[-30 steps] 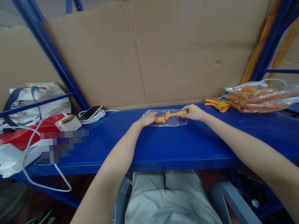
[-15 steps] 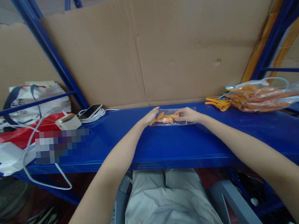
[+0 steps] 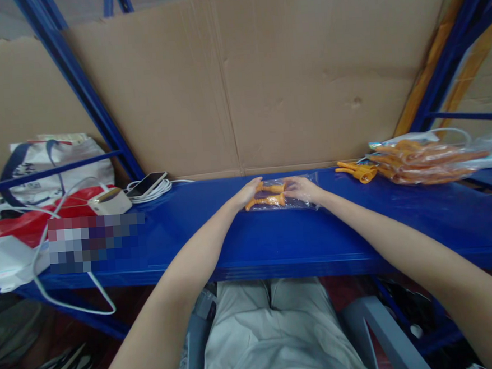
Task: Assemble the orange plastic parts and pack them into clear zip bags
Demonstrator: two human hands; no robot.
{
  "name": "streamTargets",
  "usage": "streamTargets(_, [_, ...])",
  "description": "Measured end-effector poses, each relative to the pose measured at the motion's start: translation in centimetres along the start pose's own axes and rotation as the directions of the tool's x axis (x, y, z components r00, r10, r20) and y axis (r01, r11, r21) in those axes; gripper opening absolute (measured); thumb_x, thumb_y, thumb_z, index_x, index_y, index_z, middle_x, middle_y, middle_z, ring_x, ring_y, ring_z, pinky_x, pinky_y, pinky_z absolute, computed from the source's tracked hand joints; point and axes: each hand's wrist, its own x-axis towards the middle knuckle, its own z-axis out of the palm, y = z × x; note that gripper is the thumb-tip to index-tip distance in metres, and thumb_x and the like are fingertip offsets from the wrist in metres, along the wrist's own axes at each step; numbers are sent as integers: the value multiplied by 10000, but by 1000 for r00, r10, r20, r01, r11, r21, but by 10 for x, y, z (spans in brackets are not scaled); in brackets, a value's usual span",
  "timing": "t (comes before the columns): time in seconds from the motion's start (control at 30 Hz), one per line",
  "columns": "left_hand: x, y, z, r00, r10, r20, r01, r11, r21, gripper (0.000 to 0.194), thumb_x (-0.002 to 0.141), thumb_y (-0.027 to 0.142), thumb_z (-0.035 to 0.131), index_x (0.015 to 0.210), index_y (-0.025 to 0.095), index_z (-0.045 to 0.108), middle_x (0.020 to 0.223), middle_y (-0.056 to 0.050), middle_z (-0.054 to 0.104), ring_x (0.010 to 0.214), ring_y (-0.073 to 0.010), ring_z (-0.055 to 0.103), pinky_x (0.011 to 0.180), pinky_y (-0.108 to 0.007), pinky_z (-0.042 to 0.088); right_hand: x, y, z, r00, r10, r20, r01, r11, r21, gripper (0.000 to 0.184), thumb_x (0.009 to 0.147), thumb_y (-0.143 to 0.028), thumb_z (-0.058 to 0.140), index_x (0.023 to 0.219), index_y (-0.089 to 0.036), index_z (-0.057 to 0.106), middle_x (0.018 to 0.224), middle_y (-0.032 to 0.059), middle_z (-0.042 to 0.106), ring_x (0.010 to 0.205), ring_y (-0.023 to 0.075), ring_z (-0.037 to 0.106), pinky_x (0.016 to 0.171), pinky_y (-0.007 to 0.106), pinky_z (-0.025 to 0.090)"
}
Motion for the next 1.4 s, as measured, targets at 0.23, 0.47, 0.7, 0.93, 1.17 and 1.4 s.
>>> streamTargets(0.23, [-1,-3,-5,1000,-5,4,5,1000,-4,599,1014,284,41,1498,150,368,1524,-81,439,1402,-168,421,1121,-289,382,-2,1,-5,994,-79,-70,72,992,-102,391,732,-213,742,1115,-170,676,1219,149,662,1028,263,667,854,395,561])
streamTargets(0.47, [1,-4,-5,1000,20,5,-21,1000,15,608,999,213,38,1444,84,432,1503,-113,459,1382,-144,445,1120,-266,378,-11,-18,-15,990,-48,130,62,993,-99,214,792,-377,689,758,-168,722,831,67,723,827,215,660,807,365,512])
streamTargets(0.7, [6,-7,-9,997,74,-16,-65,943,325,526,979,276,208,1343,171,573,1468,-34,518,1373,-173,458,1152,-301,323,-21,-33,-17,949,50,311,-90,989,116,162,685,-228,733,839,-208,780,936,39,766,887,186,676,874,334,507])
streamTargets(0.93, [-5,-9,-16,997,65,29,-71,857,510,505,954,323,342,1434,244,475,1513,-44,461,1427,-252,378,1201,-497,166,-7,-22,-46,980,159,-117,-162,987,-19,208,726,-125,491,702,-167,694,788,74,728,753,184,666,734,293,524])
streamTargets(1.17, [-6,-17,-25,999,15,43,-38,802,596,539,947,259,286,1468,288,422,1543,-46,418,1452,-279,328,1171,-630,74,-25,19,-111,719,90,-689,-525,720,-454,396,806,-192,522,1183,-109,613,1314,225,562,1241,355,490,1001,495,384])
streamTargets(1.4, [-7,-35,-47,999,-40,-28,49,800,598,604,848,230,434,1440,344,471,1493,-36,492,1434,-341,347,1153,-673,65,-34,22,-116,686,377,-622,-724,440,-531,400,848,-213,550,1207,-54,631,1305,308,563,1295,417,460,1013,573,336])
